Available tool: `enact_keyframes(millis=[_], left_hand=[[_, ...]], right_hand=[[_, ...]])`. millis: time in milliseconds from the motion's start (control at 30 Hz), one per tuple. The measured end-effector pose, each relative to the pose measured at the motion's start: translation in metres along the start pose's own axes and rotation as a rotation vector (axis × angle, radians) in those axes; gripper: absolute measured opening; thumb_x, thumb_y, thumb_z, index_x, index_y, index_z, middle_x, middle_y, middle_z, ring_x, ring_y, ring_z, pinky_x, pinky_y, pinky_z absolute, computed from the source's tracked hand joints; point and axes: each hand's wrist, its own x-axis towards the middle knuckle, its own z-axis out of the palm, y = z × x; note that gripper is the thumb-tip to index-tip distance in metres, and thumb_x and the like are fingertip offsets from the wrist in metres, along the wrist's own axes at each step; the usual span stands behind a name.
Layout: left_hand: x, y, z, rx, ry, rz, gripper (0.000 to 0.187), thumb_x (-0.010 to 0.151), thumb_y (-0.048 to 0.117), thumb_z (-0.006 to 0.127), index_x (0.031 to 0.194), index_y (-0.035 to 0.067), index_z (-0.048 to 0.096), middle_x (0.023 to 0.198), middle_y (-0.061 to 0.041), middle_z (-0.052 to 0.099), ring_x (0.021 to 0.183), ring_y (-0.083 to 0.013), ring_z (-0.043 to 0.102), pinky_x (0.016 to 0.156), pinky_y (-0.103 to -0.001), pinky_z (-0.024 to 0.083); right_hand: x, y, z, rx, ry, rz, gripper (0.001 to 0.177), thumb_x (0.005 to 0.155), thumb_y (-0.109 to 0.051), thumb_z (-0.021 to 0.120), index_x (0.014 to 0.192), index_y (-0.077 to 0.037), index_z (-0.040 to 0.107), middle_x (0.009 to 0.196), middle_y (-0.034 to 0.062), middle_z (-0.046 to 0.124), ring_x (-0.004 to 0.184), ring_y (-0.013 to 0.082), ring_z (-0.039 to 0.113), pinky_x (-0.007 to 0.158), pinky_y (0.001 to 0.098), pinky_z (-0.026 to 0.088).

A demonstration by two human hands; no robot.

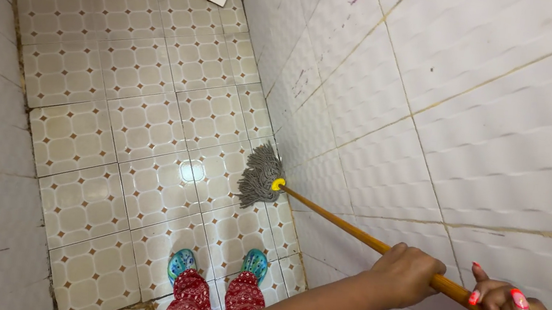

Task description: The person cleans a tiled floor in a small enclosed area by hand using a mop, moving the mop head back and forth across the surface.

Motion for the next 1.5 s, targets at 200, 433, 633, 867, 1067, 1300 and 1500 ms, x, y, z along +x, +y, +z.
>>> enact_keyframes(millis=[200, 433, 633, 867, 1067, 1300, 1500], left_hand=[[0.001, -0.005, 0.032, 0.085, -0.055, 0.071, 0.019, 0.086, 0.029, 0.075, 0.096, 0.013, 0.077, 0.089, -0.01, 0.075, 0.092, -0.0295, 0.071, 0.086, -0.042, 0.05], [-0.003, -0.007, 0.07, 0.173, -0.152, 0.114, 0.018, 0.085, 0.032, 0.075, 0.092, 0.015, 0.077, 0.09, -0.006, 0.076, 0.096, -0.0253, 0.071, 0.084, -0.043, 0.05], [0.012, -0.009, 0.071, 0.194, -0.285, 0.021, 0.021, 0.085, 0.032, 0.075, 0.096, 0.015, 0.078, 0.098, -0.01, 0.076, 0.098, -0.0294, 0.071, 0.088, -0.043, 0.052], [0.003, -0.053, 0.058, 0.276, -0.289, -0.023, 0.019, 0.083, 0.024, 0.074, 0.099, 0.015, 0.078, 0.103, -0.012, 0.075, 0.103, -0.0294, 0.07, 0.091, -0.043, 0.05], [-0.013, -0.107, 0.013, 0.33, -0.199, -0.13, 0.019, 0.083, 0.018, 0.073, 0.102, 0.015, 0.079, 0.104, -0.013, 0.075, 0.104, -0.0312, 0.068, 0.095, -0.043, 0.049], [-0.01, -0.128, -0.053, 0.302, 0.019, -0.242, 0.019, 0.087, 0.017, 0.07, 0.102, 0.014, 0.079, 0.103, -0.013, 0.074, 0.102, -0.0325, 0.066, 0.095, -0.042, 0.049], [-0.026, -0.132, -0.094, 0.276, 0.096, -0.328, 0.015, 0.084, 0.022, 0.074, 0.094, 0.013, 0.08, 0.097, -0.013, 0.072, 0.096, -0.0343, 0.065, 0.09, -0.044, 0.049]], right_hand=[[-0.014, 0.036, -0.087, 0.041, -0.008, -0.025, 0.044, 0.104, -0.003, 0.046, 0.061, -0.006, 0.037, 0.061, 0.0128, 0.041, 0.064, 0.0253, 0.043, 0.121, 0.0663, 0.036], [-0.04, 0.052, -0.139, 0.118, 0.036, 0.019, 0.045, 0.107, -0.005, 0.046, 0.062, -0.008, 0.042, 0.06, 0.0126, 0.045, 0.069, 0.0272, 0.051, 0.125, 0.0637, 0.026], [-0.046, 0.046, -0.1, 0.171, 0.073, -0.035, 0.042, 0.111, -0.008, 0.047, 0.069, -0.006, 0.045, 0.067, 0.0162, 0.049, 0.075, 0.0266, 0.052, 0.129, 0.0642, 0.026], [-0.059, 0.061, -0.047, 0.146, 0.107, 0.088, 0.039, 0.112, -0.014, 0.049, 0.074, -0.007, 0.043, 0.072, 0.0193, 0.055, 0.077, 0.0266, 0.054, 0.131, 0.0657, 0.031], [-0.058, 0.084, 0.03, 0.073, 0.143, 0.247, 0.031, 0.107, -0.017, 0.047, 0.078, -0.007, 0.043, 0.075, 0.014, 0.052, 0.082, 0.0269, 0.055, 0.119, 0.0616, 0.039], [-0.015, 0.09, 0.104, 0.073, 0.061, 0.213, 0.033, 0.104, -0.013, 0.049, 0.074, -0.006, 0.04, 0.07, 0.013, 0.05, 0.077, 0.0253, 0.053, 0.11, 0.0586, 0.051], [-0.005, 0.089, 0.147, 0.087, -0.018, 0.281, 0.029, 0.101, -0.01, 0.044, 0.072, -0.007, 0.039, 0.068, 0.0113, 0.047, 0.074, 0.0258, 0.052, 0.106, 0.0576, 0.052]])
